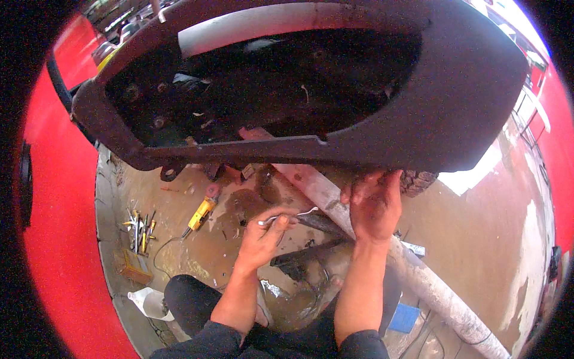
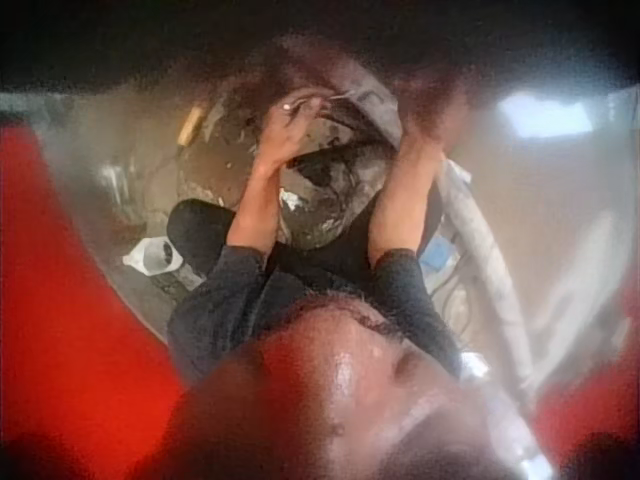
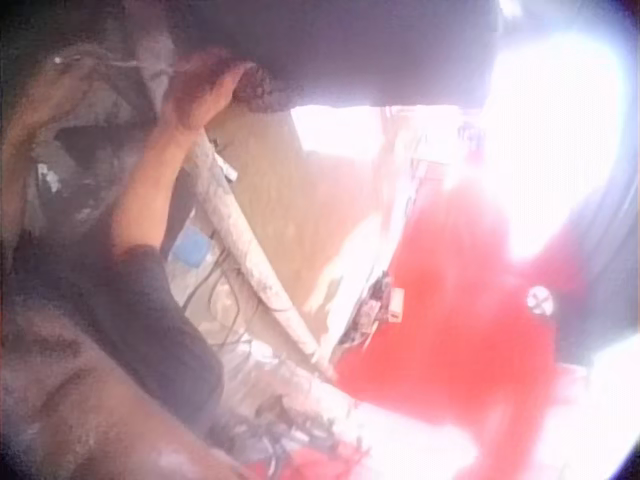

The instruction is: The person searches for and retrieves fasteners from a plastic jug, then installs them onto the vehicle bumper by hand and with a wrench.

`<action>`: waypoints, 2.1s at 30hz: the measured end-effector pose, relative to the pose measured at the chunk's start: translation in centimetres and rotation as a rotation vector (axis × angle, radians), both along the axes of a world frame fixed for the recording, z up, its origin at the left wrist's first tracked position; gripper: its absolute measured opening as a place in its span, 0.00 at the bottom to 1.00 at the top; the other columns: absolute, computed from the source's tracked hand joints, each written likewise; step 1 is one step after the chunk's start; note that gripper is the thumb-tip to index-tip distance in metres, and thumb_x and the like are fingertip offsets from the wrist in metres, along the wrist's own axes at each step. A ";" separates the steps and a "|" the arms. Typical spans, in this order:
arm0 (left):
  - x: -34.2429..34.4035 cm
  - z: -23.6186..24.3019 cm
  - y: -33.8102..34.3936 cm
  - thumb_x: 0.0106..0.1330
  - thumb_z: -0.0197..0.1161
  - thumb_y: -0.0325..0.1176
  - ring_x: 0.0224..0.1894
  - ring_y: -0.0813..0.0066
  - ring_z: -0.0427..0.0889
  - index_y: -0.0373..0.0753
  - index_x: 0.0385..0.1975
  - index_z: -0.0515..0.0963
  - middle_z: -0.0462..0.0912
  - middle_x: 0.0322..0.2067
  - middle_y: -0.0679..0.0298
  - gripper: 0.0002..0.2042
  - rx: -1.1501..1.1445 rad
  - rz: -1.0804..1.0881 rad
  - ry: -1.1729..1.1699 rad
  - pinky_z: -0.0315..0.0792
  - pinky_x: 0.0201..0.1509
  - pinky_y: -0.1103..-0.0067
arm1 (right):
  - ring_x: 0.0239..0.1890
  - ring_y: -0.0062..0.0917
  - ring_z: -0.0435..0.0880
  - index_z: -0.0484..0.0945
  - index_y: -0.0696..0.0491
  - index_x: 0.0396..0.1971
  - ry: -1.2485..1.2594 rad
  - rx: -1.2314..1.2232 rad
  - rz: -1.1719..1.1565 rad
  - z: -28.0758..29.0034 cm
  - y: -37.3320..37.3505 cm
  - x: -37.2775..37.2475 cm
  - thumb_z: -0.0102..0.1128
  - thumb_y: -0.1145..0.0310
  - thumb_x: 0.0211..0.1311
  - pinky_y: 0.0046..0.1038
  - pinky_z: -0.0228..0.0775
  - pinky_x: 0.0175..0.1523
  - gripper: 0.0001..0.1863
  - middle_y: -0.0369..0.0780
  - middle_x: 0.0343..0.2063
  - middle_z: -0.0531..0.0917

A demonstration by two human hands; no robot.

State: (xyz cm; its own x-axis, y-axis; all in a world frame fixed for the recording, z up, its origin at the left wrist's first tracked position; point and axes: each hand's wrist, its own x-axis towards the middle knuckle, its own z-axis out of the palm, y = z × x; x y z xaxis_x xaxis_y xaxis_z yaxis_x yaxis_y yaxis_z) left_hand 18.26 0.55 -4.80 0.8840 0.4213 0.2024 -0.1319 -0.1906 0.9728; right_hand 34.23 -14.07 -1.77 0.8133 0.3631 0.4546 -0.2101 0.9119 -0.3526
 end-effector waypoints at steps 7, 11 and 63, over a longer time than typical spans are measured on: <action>-0.7 -0.8 -0.5 0.68 0.55 0.43 0.39 0.75 0.79 0.33 0.44 0.77 0.81 0.39 0.62 0.17 0.018 -0.018 0.048 0.74 0.44 0.78 | 0.32 0.23 0.76 0.75 0.51 0.36 0.042 -0.055 -0.098 1.2 0.0 -0.6 0.40 0.51 0.70 0.28 0.67 0.26 0.20 0.36 0.27 0.79; -0.8 -1.2 -1.0 0.67 0.56 0.44 0.38 0.75 0.79 0.33 0.44 0.77 0.81 0.39 0.61 0.18 -0.047 -0.001 -0.015 0.73 0.43 0.78 | 0.23 0.27 0.73 0.73 0.53 0.37 0.184 -0.117 -0.246 1.0 0.2 -0.7 0.44 0.53 0.69 0.34 0.69 0.26 0.18 0.37 0.21 0.76; -1.7 0.0 -1.1 0.67 0.56 0.38 0.40 0.71 0.80 0.33 0.41 0.79 0.81 0.36 0.58 0.14 0.059 -0.083 -0.053 0.72 0.45 0.78 | 0.24 0.26 0.75 0.72 0.48 0.40 0.092 -0.105 -0.336 1.6 1.6 -1.5 0.45 0.50 0.68 0.28 0.66 0.27 0.16 0.35 0.24 0.76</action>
